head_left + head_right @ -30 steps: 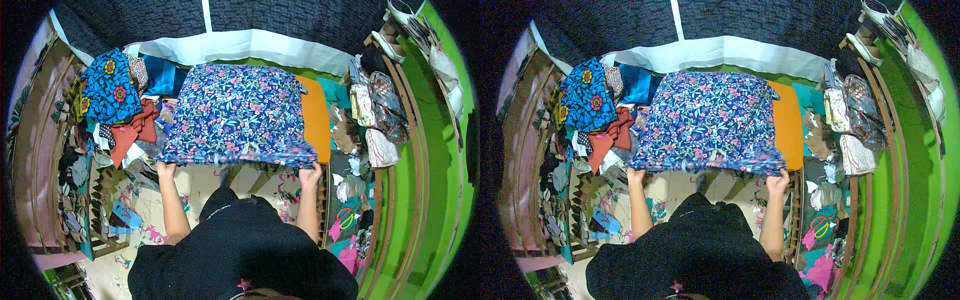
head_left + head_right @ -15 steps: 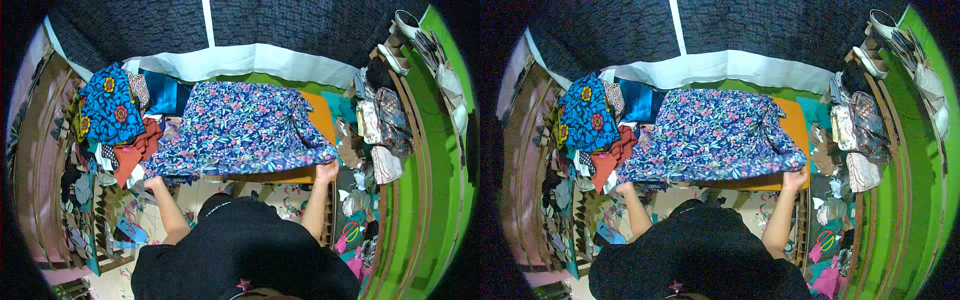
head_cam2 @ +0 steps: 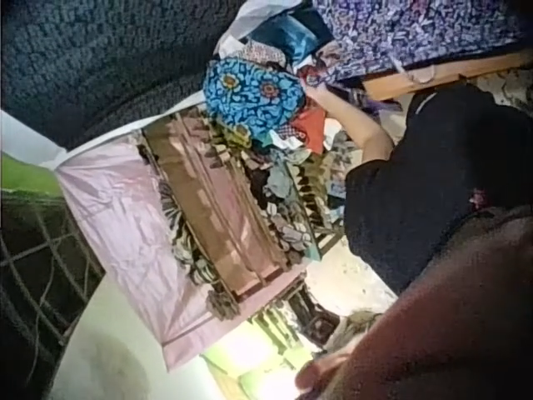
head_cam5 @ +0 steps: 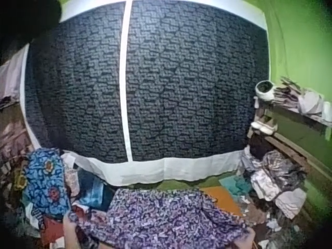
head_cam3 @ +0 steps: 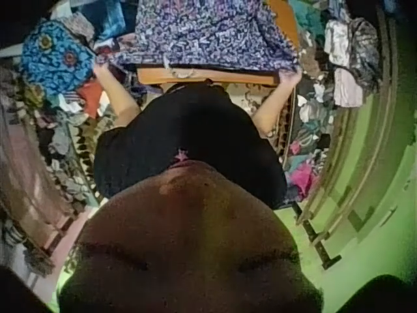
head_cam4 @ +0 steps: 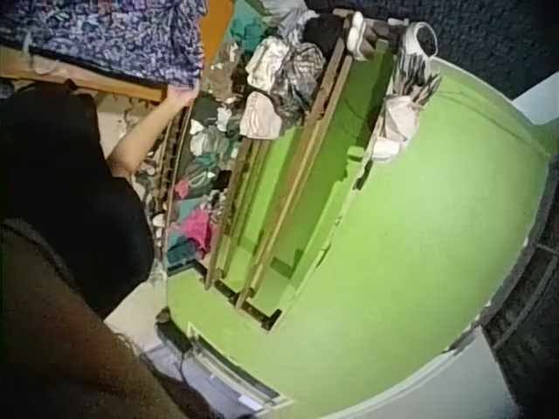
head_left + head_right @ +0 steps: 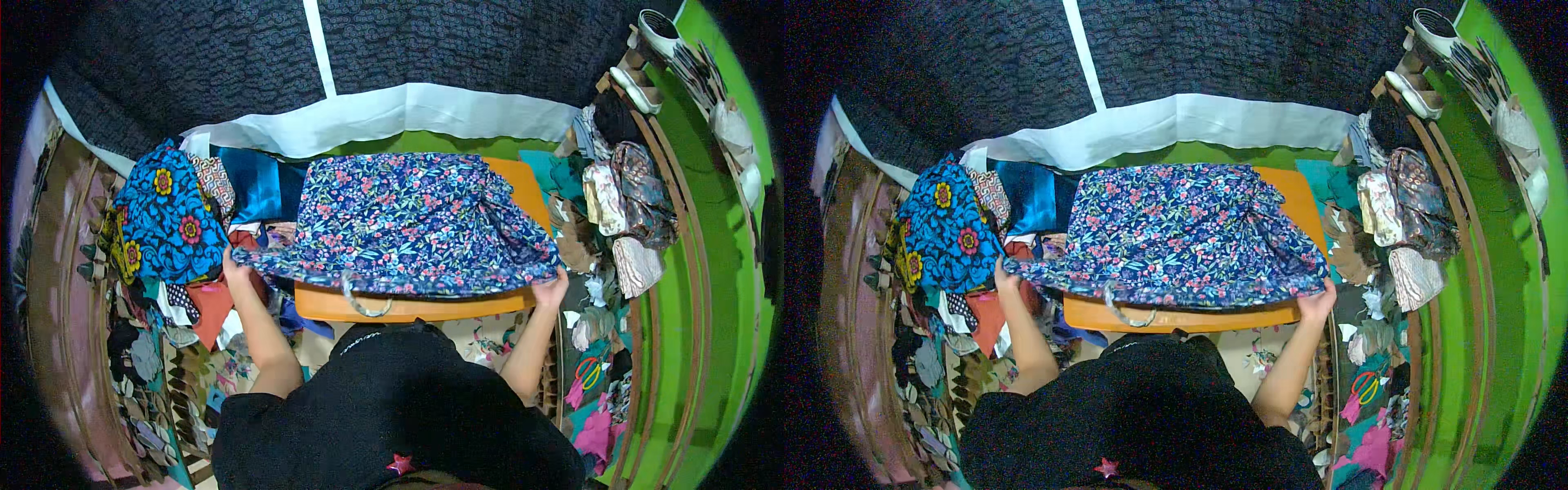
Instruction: Fold two pieces of patterned fabric on a table and place them on a shelf.
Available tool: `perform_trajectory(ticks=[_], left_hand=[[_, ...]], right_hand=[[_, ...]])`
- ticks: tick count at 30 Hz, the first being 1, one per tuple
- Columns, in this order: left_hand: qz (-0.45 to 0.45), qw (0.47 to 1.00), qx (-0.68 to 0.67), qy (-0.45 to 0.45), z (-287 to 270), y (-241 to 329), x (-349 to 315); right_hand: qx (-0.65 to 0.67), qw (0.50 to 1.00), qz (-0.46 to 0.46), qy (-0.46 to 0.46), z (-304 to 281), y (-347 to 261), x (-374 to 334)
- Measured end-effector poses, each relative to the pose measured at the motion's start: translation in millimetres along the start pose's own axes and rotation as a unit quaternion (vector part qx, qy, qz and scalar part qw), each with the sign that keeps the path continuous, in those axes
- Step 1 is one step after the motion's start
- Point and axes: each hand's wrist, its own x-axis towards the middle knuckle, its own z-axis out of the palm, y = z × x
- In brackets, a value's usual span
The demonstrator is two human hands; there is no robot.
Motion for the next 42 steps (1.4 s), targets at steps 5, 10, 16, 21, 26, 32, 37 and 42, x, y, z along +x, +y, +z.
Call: perform_trajectory(ticks=[5,10,16,21,26,32,37,42], left_hand=[[0.128,0.88,0.455,-0.041,94.5,-76.7,-30.3],[0.094,0.459,0.884,0.013,74.4,-119.0,-38.9],[0.135,0.464,0.873,0.067,86.0,-104.4,-74.6],[0.16,0.461,0.872,0.029,110.0,-95.2,-120.4],[0.203,0.618,0.757,-0.055,126.4,-103.8,-128.8],[0.303,0.744,0.595,-0.005,186.6,-116.8,-147.4],[0.265,0.89,0.37,0.006,231.8,-128.8,-180.1],[0.306,0.86,0.36,-0.195,277.2,-181.3,-240.3]], right_hand=[[-0.071,0.996,0.04,-0.04,6.3,37.9,34.0],[-0.268,0.954,0.137,0.007,49.6,110.6,72.0],[-0.534,0.821,0.188,0.077,86.7,155.9,179.3],[-0.82,0.558,0.118,0.046,101.5,196.0,278.1],[-0.62,0.784,0.033,0.033,140.5,218.0,372.6],[-0.558,0.825,-0.089,-0.01,241.5,159.0,347.8],[-0.665,0.563,-0.15,-0.467,250.7,205.7,150.4],[-0.663,0.464,-0.222,-0.544,195.6,263.1,35.2]])
